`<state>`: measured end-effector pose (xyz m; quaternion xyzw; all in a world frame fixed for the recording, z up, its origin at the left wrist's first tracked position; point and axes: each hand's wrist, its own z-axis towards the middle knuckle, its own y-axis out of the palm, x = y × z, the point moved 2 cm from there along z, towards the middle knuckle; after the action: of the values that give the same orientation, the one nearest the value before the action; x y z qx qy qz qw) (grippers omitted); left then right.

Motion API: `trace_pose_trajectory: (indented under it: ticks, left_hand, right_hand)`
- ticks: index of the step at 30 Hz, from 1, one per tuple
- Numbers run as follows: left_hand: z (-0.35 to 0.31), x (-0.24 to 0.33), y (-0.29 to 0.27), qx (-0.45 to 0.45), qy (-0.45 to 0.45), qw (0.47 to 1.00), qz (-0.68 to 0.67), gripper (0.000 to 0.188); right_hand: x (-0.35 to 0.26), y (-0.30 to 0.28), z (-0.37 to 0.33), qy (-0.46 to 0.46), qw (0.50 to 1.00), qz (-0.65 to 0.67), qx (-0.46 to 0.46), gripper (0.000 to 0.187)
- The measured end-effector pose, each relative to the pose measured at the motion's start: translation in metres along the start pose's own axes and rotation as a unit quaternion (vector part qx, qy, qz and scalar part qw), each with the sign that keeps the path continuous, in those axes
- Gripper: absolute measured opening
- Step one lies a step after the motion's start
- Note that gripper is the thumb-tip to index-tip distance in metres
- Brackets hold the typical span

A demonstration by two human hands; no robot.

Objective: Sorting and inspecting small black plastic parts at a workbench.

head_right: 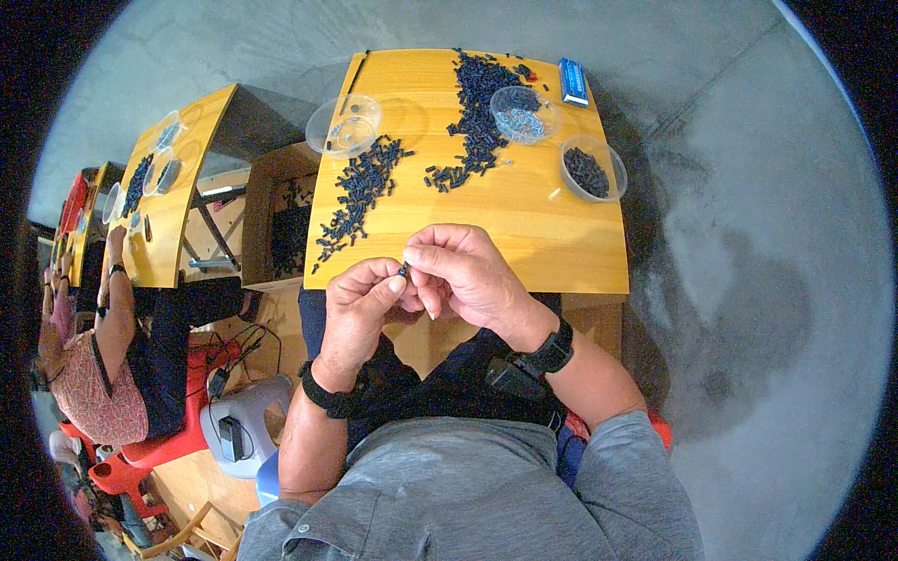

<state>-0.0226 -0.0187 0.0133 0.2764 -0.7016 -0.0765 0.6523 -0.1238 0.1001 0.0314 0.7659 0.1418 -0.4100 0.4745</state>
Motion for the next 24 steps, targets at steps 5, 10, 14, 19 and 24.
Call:
trace_pose_trajectory:
  ticks: [5,10,14,19,24]
  left_hand:
    - [0.0004,-0.0013,-0.0003,0.0,0.002,1.0,0.006,0.009]
    - [-0.0007,-0.0007,0.0006,-0.004,-0.005,1.0,0.016,0.009]
    - [-0.0014,-0.0002,0.0041,0.006,-0.007,1.0,0.03,0.009]
    - [-0.0021,-0.003,0.007,0.012,-0.001,0.999,0.033,0.009]
    - [-0.0017,-0.004,0.0077,0.012,0.006,0.999,0.03,0.01]
  right_hand:
    - [0.0006,-0.0007,-0.0008,-0.004,1.0,-0.008,0.001,0.014]
    - [-0.0024,0.0019,-0.0024,-0.014,0.998,-0.06,0.006,0.016]
    - [-0.0002,0.0005,-0.0038,-0.014,0.999,-0.033,-0.002,0.015]
    - [0.0007,0.0011,-0.0046,0.01,0.999,-0.028,0.031,0.012]
    - [0.0027,0.0009,-0.0074,0.012,1.0,-0.002,0.02,0.011]
